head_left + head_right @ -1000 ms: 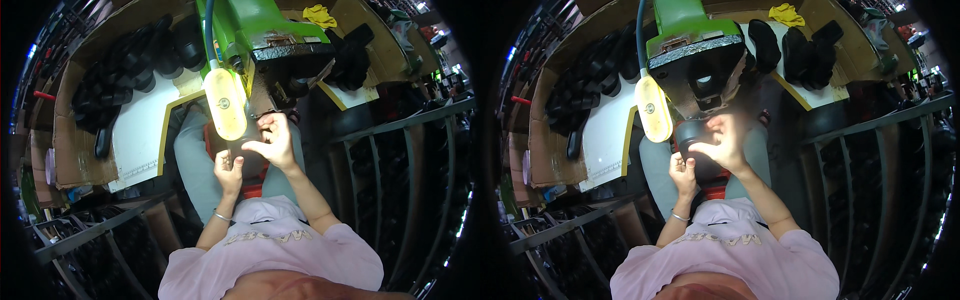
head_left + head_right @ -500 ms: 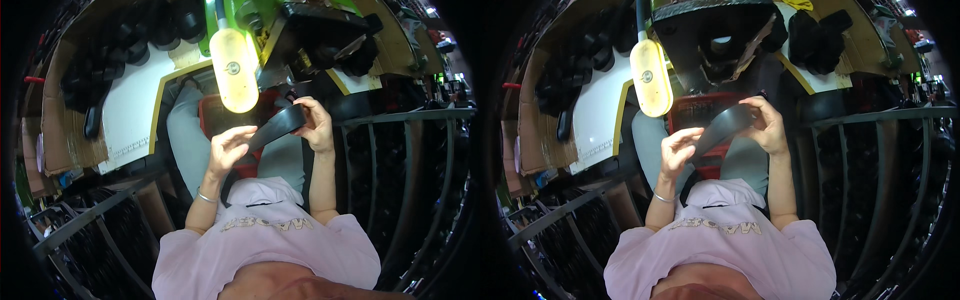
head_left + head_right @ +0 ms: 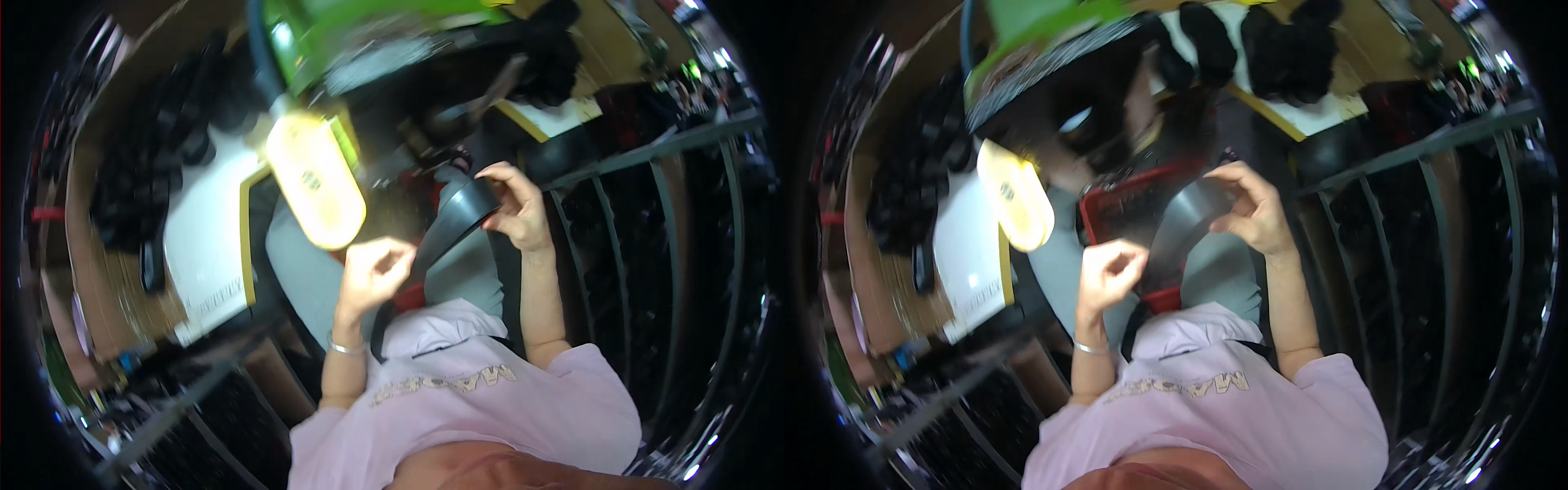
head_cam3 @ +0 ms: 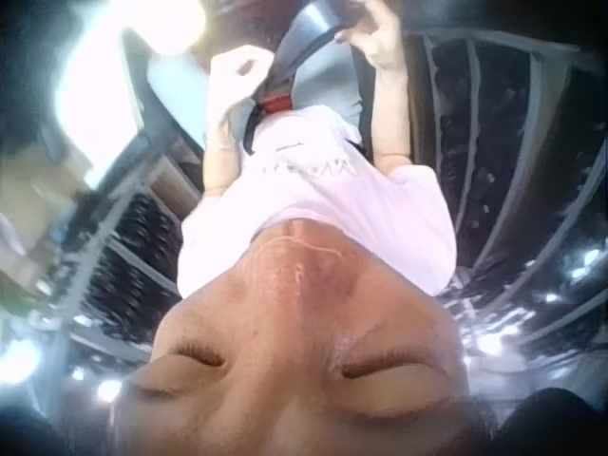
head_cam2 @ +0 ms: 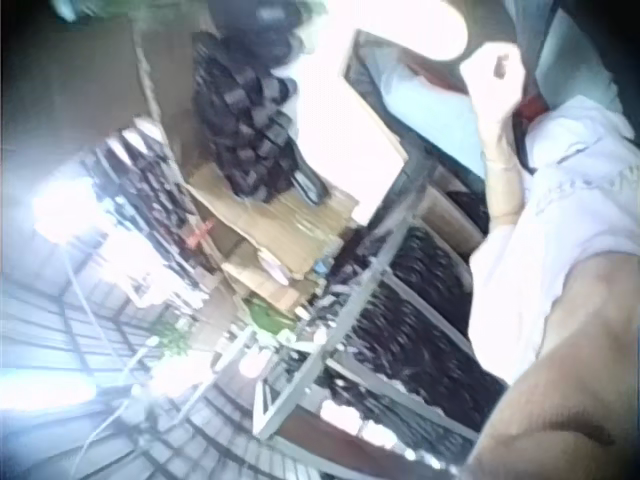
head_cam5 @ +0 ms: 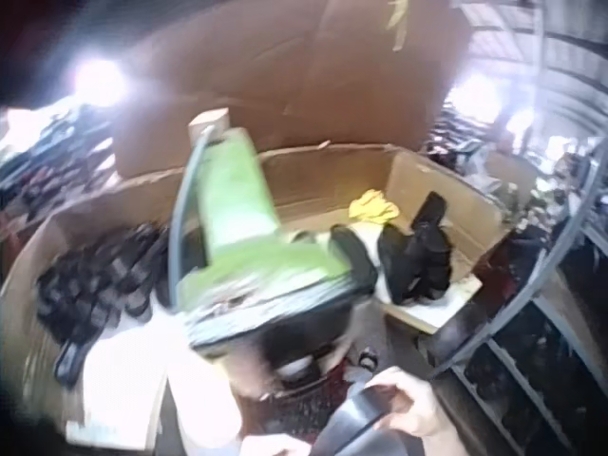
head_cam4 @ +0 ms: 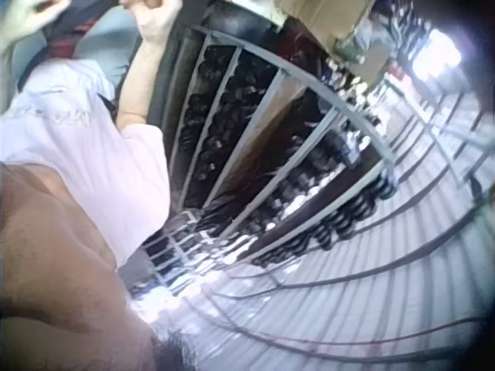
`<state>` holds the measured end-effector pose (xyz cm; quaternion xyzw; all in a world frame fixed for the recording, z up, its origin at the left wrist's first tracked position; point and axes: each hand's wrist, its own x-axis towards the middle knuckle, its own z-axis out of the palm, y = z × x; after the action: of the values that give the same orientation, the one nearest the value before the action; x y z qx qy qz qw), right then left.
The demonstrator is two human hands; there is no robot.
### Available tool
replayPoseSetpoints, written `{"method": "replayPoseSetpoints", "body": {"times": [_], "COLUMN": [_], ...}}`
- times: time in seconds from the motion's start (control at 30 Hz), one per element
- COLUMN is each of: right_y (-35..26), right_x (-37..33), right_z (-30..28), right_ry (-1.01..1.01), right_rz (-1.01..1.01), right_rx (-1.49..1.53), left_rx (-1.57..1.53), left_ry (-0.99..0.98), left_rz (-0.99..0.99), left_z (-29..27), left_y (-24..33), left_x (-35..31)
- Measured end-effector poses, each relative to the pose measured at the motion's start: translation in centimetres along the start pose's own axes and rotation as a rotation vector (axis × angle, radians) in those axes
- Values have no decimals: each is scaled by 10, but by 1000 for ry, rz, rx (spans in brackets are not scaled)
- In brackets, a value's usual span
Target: The person uses a green grinding machine to smooth the soles of black shoes. They hold each shoe firmly against the machine's rotating surface, moving it back and forth to even out the bottom. The person handles the shoes one at a time, inspecting the sole after grinding before moving to the next item.
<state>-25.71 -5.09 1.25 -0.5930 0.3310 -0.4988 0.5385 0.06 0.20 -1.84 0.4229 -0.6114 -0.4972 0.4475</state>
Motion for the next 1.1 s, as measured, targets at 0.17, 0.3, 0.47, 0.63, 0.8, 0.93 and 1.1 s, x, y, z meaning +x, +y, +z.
{"method": "replayPoseSetpoints", "body": {"times": [0.17,0.3,0.47,0.63,0.8,0.93,1.1], "right_y": [-2,-19,-46,25,124,114,95], "right_x": [-7,-17,36,168,223,211,206], "right_z": [-10,-30,-45,-38,-53,-35,-41], "right_ry": [-63,60,300,282,76,90,88], "right_rz": [93,74,-607,-718,-492,-505,-600], "right_rx": [-96,-10,-72,-697,-1326,-1281,-1386], "left_rx": [171,294,88,-266,-293,918,1110], "left_ry": [-97,-29,318,684,772,602,577], "left_rz": [75,58,-174,-296,-199,-81,-39], "left_z": [11,19,-20,-70,-157,-197,-183], "left_y": [-1,-25,-73,-20,-33,-52,-28], "left_x": [-2,-8,-1,90,169,174,179]}}
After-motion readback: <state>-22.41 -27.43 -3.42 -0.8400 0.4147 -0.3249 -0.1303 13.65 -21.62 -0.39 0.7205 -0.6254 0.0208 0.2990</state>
